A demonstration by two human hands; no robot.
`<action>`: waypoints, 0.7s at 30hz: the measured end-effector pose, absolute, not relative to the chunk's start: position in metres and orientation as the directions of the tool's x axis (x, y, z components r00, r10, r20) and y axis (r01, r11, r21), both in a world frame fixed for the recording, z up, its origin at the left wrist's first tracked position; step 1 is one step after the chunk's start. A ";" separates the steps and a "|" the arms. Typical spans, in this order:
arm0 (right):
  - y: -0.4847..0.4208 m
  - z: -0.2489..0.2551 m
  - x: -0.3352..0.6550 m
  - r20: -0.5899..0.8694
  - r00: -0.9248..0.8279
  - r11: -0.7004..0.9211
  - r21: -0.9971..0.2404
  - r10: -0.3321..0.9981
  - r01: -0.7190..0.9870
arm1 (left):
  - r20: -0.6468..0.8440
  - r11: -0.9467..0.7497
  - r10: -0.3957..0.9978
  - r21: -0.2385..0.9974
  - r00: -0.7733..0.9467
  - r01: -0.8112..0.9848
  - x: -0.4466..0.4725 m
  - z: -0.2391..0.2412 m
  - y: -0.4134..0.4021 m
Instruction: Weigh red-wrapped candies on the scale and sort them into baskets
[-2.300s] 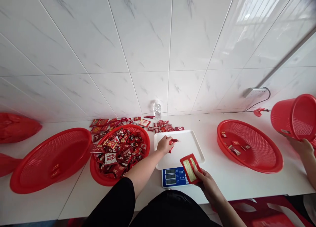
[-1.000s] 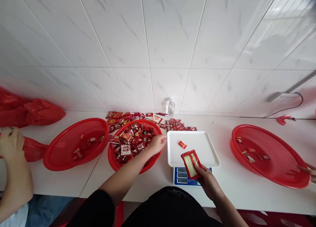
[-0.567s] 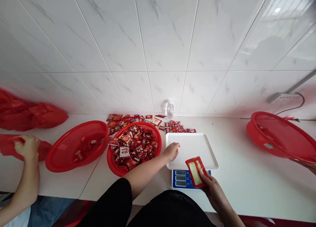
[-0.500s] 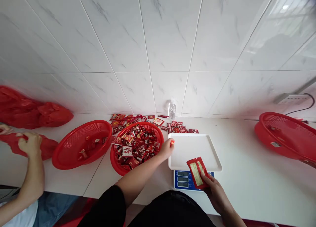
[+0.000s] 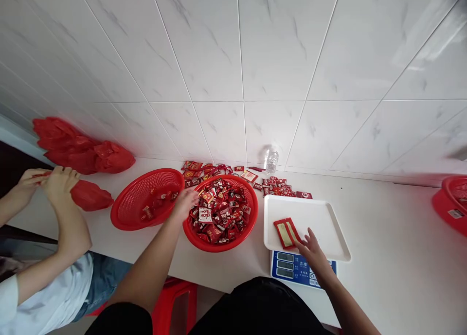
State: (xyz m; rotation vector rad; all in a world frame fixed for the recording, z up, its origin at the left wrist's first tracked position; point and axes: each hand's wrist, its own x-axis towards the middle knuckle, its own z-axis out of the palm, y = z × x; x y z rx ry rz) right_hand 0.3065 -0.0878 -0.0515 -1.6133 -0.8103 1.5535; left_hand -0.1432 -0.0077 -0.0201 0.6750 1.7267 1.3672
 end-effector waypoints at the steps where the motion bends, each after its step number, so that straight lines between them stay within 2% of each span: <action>1: -0.088 -0.052 0.306 -0.490 0.110 -0.495 -0.869 0.865 0.023 | -0.312 0.369 0.860 0.927 -0.404 0.069 -0.127 -0.035 -0.015; 3: -0.090 -0.052 0.307 -0.409 0.118 -0.422 -0.899 0.905 0.118 | -0.351 0.415 0.886 0.892 -0.304 0.179 -0.091 -0.068 -0.026; 4: -0.093 -0.052 0.307 -0.387 0.109 -0.399 -0.907 0.916 0.132 | -0.320 0.383 0.922 0.838 -0.218 0.390 -0.075 -0.082 -0.030; 5: -0.095 -0.052 0.307 -0.384 0.106 -0.396 -0.909 0.917 0.133 | -0.280 0.312 0.948 0.744 -0.149 0.591 -0.061 -0.095 -0.032; 7: -0.100 -0.053 0.307 -0.415 0.133 -0.430 -0.894 0.900 0.123 | -0.285 0.257 0.951 0.502 -0.122 0.826 -0.040 -0.113 -0.032; 9: -0.105 -0.056 0.306 -0.440 0.181 -0.465 -0.876 0.880 0.128 | -0.297 0.248 0.943 0.340 -0.147 0.907 -0.028 -0.120 -0.026; 10: -0.107 -0.057 0.306 -0.444 0.195 -0.473 -0.870 0.874 0.141 | -0.302 0.259 0.940 0.316 -0.162 0.913 -0.024 -0.121 -0.022; 16: -0.112 -0.064 0.310 -0.465 0.161 -0.492 -0.820 0.871 0.292 | -0.320 0.313 0.931 0.444 -0.177 0.840 -0.014 -0.111 -0.003; 21: -0.111 -0.062 0.311 -0.499 0.108 -0.502 -0.788 0.860 0.355 | -0.305 0.341 0.934 0.612 -0.185 0.714 -0.018 -0.088 0.001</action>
